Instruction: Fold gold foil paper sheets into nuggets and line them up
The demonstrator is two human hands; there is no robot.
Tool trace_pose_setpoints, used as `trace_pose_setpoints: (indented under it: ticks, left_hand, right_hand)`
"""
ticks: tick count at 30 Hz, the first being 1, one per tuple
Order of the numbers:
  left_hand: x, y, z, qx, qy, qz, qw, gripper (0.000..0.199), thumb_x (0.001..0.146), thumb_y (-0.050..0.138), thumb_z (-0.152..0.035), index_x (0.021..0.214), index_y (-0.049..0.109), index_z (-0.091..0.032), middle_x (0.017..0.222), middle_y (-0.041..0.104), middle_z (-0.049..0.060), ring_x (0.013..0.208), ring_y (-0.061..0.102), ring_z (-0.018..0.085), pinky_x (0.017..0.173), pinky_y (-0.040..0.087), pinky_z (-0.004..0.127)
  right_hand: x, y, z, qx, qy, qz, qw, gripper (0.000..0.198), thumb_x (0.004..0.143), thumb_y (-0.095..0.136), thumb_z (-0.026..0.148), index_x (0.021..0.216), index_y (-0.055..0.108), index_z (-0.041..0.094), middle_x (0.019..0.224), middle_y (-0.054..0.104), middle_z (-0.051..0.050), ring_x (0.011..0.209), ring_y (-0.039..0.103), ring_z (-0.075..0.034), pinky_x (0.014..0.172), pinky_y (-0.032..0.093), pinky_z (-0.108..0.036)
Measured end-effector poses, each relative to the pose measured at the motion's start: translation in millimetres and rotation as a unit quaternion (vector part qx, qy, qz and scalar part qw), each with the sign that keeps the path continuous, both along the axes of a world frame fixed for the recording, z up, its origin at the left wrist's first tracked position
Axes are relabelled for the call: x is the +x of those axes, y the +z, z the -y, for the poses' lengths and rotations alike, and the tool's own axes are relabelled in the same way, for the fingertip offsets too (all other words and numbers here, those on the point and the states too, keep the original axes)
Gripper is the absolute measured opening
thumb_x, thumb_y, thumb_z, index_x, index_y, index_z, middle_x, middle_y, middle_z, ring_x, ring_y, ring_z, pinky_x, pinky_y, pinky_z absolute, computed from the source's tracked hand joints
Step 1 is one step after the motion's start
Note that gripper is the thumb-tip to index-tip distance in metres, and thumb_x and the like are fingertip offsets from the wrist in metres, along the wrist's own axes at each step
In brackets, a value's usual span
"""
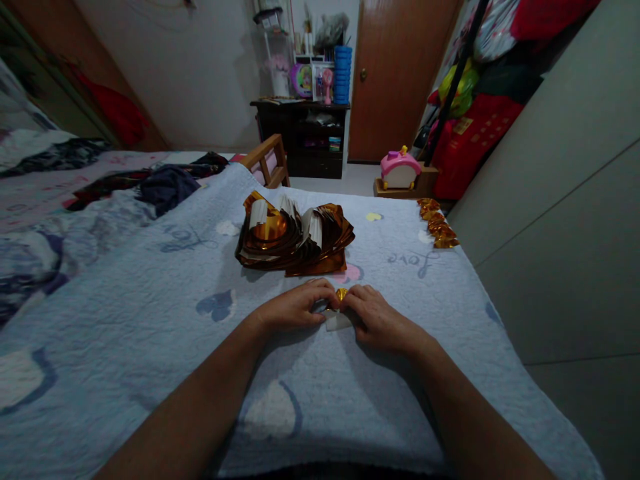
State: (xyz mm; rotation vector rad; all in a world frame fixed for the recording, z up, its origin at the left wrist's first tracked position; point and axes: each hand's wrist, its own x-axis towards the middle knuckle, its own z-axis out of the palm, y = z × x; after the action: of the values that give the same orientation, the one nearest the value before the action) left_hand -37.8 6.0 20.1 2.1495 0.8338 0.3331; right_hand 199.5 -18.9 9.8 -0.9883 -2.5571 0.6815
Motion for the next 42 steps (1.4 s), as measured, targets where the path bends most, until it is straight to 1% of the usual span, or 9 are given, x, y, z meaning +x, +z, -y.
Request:
trace_pose_setpoints:
  ticks: [8,14,21,24,28,31,34,39,42]
  left_hand:
    - [0,0.1,0,0.001,-0.004,-0.006,1.000,0.046,0.068,0.055,-0.003,0.109,0.061,-0.024,0.113,0.056,0.002,0.114,0.052,0.019,0.104,0.041,0.033]
    - [6,-1.1,1,0.021,0.013,0.012,1.000,0.023,0.078,0.059,-0.010,0.098,0.063,-0.021,0.104,0.059,0.002,0.103,0.055,0.019,0.096,0.043,0.031]
    - [5,-3.9,0,0.018,0.024,0.015,0.999,0.010,0.081,0.065,-0.016,0.090,0.061,-0.019,0.100,0.059,0.002,0.098,0.055,0.018,0.091,0.044,0.029]
    - [5,-4.7,0,0.018,0.022,0.014,0.999,0.009,0.082,0.067,-0.020,0.089,0.061,-0.019,0.102,0.058,0.003,0.100,0.055,0.019,0.093,0.044,0.031]
    - [3,-4.9,0,0.016,0.007,0.015,1.000,0.016,0.078,0.065,-0.012,0.092,0.063,-0.019,0.107,0.058,0.004,0.106,0.054,0.020,0.097,0.043,0.033]
    - [3,-4.5,0,0.020,0.009,0.021,1.000,0.022,0.076,0.065,-0.010,0.096,0.065,-0.019,0.106,0.059,0.003,0.105,0.055,0.020,0.096,0.043,0.033]
    - [6,-4.3,0,0.026,0.017,0.040,0.999,0.020,0.078,0.064,-0.009,0.096,0.068,-0.019,0.099,0.060,0.002,0.097,0.058,0.018,0.091,0.045,0.031]
    - [11,-6.7,1,0.037,0.028,0.068,0.997,0.011,0.087,0.061,-0.014,0.085,0.071,-0.017,0.088,0.063,0.003,0.085,0.060,0.016,0.081,0.046,0.028]
    - [12,-8.7,1,0.039,0.029,0.075,0.996,0.009,0.089,0.063,-0.019,0.088,0.072,-0.017,0.089,0.067,0.003,0.086,0.062,0.016,0.081,0.046,0.028]
  right_hand:
    - [-2,-4,-6,-0.002,-0.012,-0.033,0.999,0.041,0.068,0.045,-0.003,0.098,0.059,0.020,0.098,0.059,-0.006,0.099,0.051,-0.021,0.092,0.042,-0.036]
    - [-2,2,-4,-0.006,-0.028,-0.062,0.998,0.033,0.069,0.045,-0.001,0.092,0.057,0.020,0.093,0.058,-0.005,0.093,0.051,-0.020,0.087,0.042,-0.034]
    - [-7,14,4,0.006,-0.035,-0.017,0.999,0.032,0.076,0.072,0.025,0.104,0.060,0.019,0.103,0.061,-0.008,0.098,0.052,-0.024,0.089,0.041,-0.039]
    - [-12,13,5,0.018,-0.040,-0.002,0.999,0.026,0.081,0.071,0.028,0.105,0.064,0.020,0.102,0.062,-0.008,0.099,0.052,-0.024,0.089,0.041,-0.039]
    - [-17,11,8,0.036,-0.050,0.015,0.998,0.016,0.090,0.067,0.032,0.099,0.070,0.020,0.100,0.063,-0.009,0.099,0.053,-0.024,0.089,0.040,-0.040]
    - [-19,12,10,0.042,-0.058,0.034,0.997,0.020,0.088,0.069,0.033,0.101,0.070,0.019,0.101,0.063,-0.010,0.099,0.053,-0.025,0.089,0.041,-0.041]
    - [-21,12,11,0.045,-0.066,0.051,0.996,0.034,0.081,0.077,0.037,0.108,0.069,0.018,0.104,0.063,-0.011,0.099,0.053,-0.027,0.088,0.042,-0.041]
    - [-23,4,7,0.063,-0.086,0.061,0.992,0.016,0.091,0.066,0.021,0.106,0.070,0.017,0.100,0.065,-0.009,0.093,0.053,-0.023,0.085,0.042,-0.037]
    - [-23,0,4,0.071,-0.088,0.049,0.992,0.016,0.095,0.059,0.014,0.105,0.071,0.017,0.099,0.067,-0.009,0.090,0.054,-0.021,0.083,0.041,-0.035]
